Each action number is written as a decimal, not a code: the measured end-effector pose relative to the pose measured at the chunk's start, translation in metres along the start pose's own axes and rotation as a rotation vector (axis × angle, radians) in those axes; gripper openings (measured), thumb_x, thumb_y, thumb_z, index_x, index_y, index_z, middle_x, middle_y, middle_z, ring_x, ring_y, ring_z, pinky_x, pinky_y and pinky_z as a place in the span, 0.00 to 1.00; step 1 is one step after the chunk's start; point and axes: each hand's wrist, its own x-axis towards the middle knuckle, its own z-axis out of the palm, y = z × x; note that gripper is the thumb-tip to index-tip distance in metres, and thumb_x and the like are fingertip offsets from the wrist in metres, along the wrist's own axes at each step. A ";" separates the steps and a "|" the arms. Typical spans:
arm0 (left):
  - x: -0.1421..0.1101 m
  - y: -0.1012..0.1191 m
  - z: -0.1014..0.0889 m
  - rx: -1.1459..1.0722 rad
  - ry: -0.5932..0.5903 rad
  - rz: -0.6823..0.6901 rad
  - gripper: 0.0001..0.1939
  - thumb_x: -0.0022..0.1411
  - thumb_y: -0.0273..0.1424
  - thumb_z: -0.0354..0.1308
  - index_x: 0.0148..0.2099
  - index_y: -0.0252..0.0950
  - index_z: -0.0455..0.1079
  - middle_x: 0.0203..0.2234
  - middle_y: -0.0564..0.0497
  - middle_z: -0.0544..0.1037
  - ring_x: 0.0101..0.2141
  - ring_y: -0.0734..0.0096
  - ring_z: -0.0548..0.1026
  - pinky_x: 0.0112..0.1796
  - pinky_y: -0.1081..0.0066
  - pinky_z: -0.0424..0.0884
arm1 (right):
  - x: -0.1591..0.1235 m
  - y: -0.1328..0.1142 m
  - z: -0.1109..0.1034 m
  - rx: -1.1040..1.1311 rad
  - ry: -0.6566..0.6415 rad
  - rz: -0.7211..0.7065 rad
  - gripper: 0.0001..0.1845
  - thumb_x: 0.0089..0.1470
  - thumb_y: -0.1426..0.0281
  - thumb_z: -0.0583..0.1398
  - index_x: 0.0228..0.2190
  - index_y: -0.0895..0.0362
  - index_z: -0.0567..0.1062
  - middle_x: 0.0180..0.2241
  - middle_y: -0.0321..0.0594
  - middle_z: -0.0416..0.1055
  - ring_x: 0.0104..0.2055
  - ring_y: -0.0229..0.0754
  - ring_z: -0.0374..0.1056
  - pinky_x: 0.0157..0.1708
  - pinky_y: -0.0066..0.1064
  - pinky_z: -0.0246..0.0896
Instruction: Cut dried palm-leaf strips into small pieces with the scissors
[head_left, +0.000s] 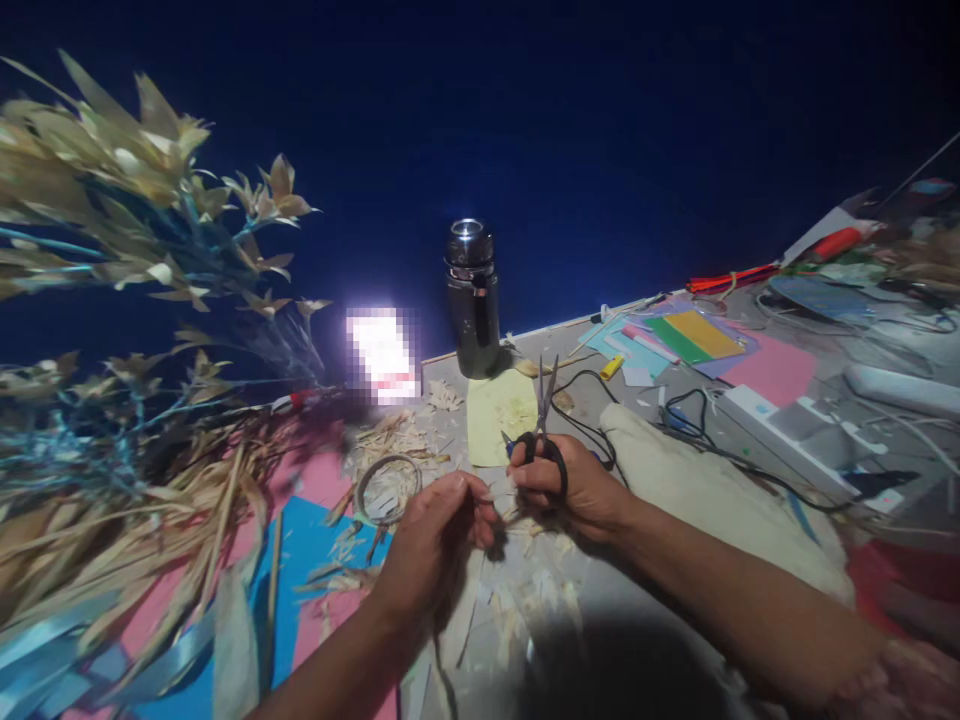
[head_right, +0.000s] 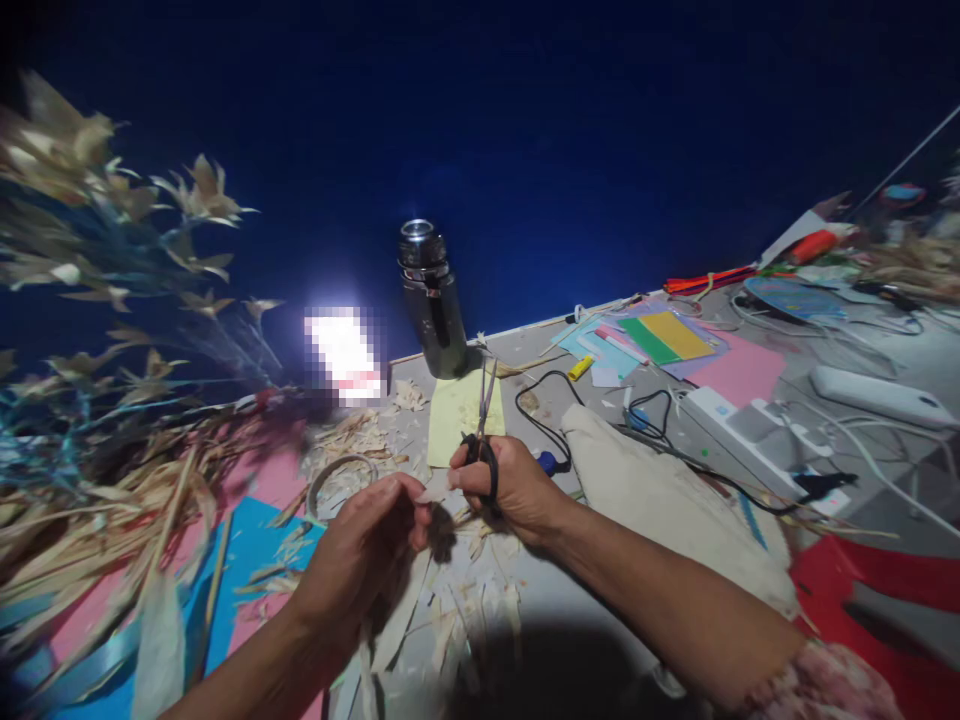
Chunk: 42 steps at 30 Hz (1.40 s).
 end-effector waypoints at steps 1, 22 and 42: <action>-0.001 0.000 0.001 -0.012 -0.007 -0.002 0.15 0.56 0.40 0.67 0.33 0.32 0.75 0.22 0.49 0.77 0.21 0.73 0.72 0.27 0.74 0.66 | 0.000 0.000 0.001 -0.003 0.011 0.000 0.16 0.39 0.66 0.70 0.28 0.58 0.72 0.14 0.28 0.63 0.16 0.30 0.53 0.17 0.23 0.44; 0.000 0.005 0.000 -0.007 -0.009 0.030 0.06 0.54 0.31 0.66 0.30 0.33 0.73 0.19 0.52 0.75 0.21 0.74 0.69 0.26 0.73 0.66 | -0.003 0.001 0.004 0.059 -0.058 -0.004 0.19 0.35 0.67 0.74 0.27 0.59 0.72 0.18 0.28 0.64 0.17 0.29 0.54 0.19 0.24 0.45; -0.008 0.008 -0.018 1.088 -0.073 1.185 0.12 0.59 0.21 0.61 0.43 0.40 0.77 0.31 0.48 0.79 0.31 0.67 0.77 0.32 0.70 0.71 | -0.007 -0.002 0.002 -0.099 -0.150 -0.127 0.21 0.46 0.55 0.69 0.28 0.60 0.75 0.21 0.33 0.66 0.18 0.30 0.54 0.19 0.25 0.44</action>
